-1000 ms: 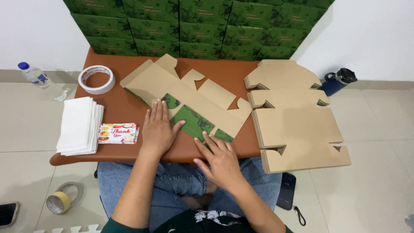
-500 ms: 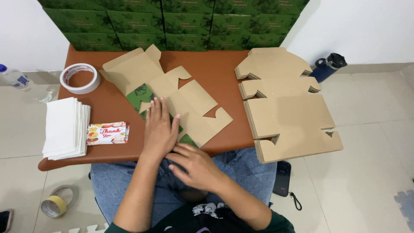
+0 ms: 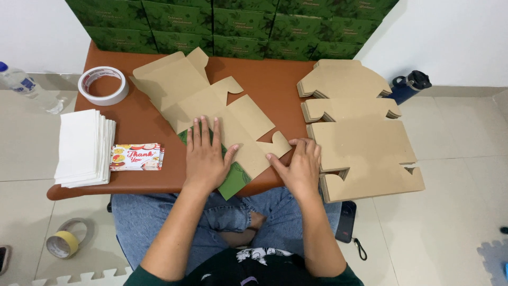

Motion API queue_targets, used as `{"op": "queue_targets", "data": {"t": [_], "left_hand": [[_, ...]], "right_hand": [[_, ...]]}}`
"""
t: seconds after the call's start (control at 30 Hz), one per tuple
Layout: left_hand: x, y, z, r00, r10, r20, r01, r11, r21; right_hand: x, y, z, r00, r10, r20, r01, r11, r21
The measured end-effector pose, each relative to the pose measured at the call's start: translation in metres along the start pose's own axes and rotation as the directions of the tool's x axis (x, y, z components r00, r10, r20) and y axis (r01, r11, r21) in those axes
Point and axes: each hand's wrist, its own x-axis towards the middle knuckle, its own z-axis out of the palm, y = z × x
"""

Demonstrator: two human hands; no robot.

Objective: Folding a cardboard template into a finished box and applying a label inside.

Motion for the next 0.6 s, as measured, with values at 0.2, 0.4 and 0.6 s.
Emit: {"op": "queue_targets", "data": {"t": [0.2,0.4,0.6], "left_hand": [[-0.002,0.0,0.0,1.0,0.009,-0.02,-0.009,1.0,0.013],[-0.002,-0.002,0.004,0.998,0.03,-0.06,-0.031,0.999,-0.013],[-0.001,-0.004,0.008,0.995,0.035,-0.09,-0.037,0.999,-0.013]], "right_hand": [[-0.006,-0.027,-0.017,0.998,-0.021,0.052,-0.008,0.868,0.496],[-0.039,-0.028,-0.018,0.886,-0.442,0.142,0.37,0.857,0.359],[-0.047,-0.043,-0.008,0.838,-0.516,0.178,0.506,0.856,0.103]]}}
